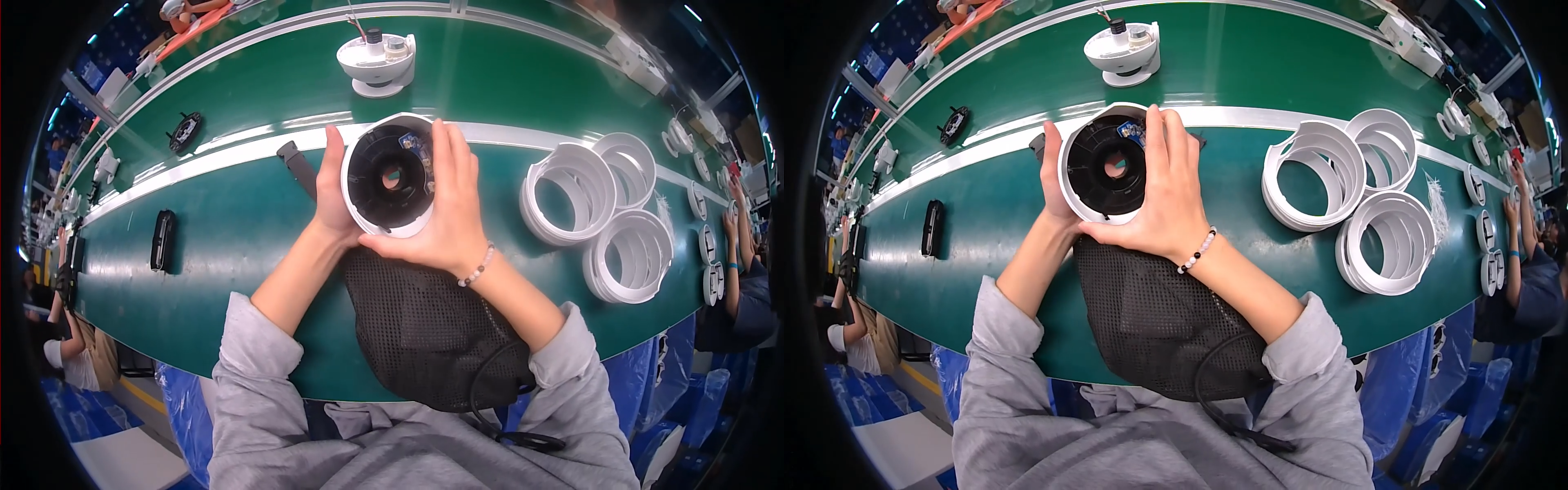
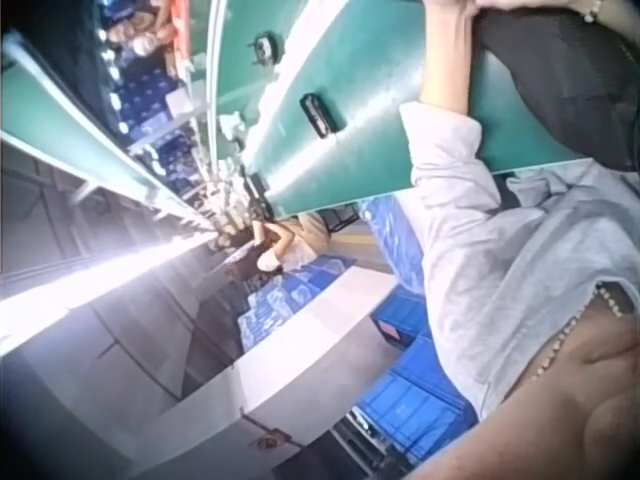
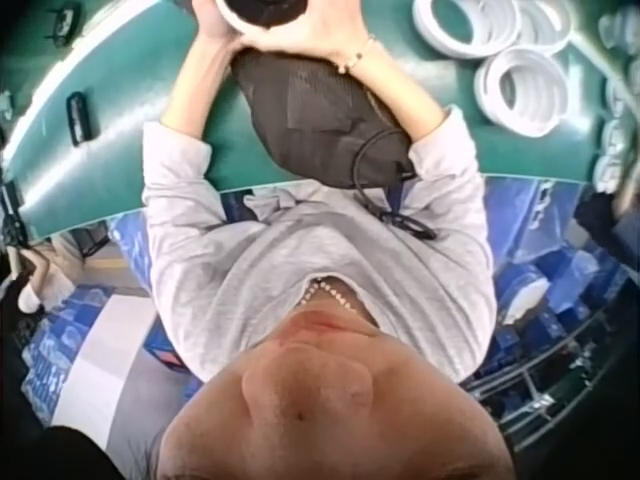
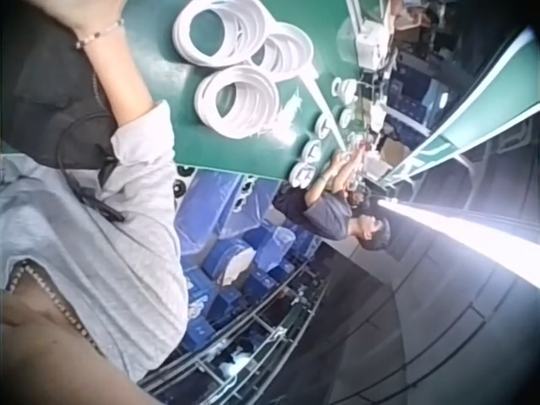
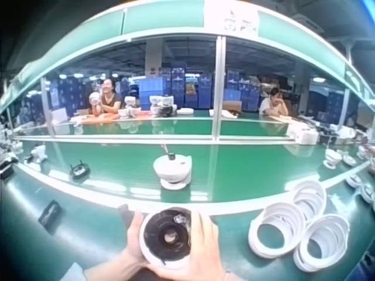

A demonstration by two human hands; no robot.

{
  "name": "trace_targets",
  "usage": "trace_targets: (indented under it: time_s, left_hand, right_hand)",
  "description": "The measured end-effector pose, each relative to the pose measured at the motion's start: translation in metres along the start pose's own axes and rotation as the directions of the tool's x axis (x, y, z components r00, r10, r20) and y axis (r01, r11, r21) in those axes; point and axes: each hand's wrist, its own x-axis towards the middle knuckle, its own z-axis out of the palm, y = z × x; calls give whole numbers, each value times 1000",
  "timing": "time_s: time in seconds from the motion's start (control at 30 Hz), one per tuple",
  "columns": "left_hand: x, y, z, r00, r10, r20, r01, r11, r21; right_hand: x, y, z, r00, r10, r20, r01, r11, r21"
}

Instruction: Assembling plastic housing components on a production line.

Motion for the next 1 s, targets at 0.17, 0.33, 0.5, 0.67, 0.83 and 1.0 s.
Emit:
trace_targets:
  time_s: [0.17, 0.33, 0.5, 0.67, 0.83, 1.0]
  left_hand:
    - [3, 4, 0, 996, -79, -44, 82, 994, 67]
    - [4, 8, 0, 996, -88, -35, 91, 992, 84]
    - [5, 8, 0, 995, -95, -10, 95, 993, 65]
    - [9, 5, -4, 995, -93, 28, 93, 996, -4]
    - [10, 9, -6, 999, -11, 41, 13, 999, -44]
    - [15, 13, -5, 961, 169, -221, -156, 985, 73]
  right_hand:
    - [0, 5, -3, 996, -91, 11, 91, 995, -26]
    - [2, 10, -3, 985, -173, -21, 172, 984, -37]
    - [1, 11, -2, 984, -179, -20, 178, 983, -34]
    - [6, 14, -7, 994, -72, 85, 73, 997, 0]
    - [11, 18, -8, 997, 46, 69, -54, 992, 116]
    - [14, 27, -8, 694, 566, 445, -713, 450, 538]
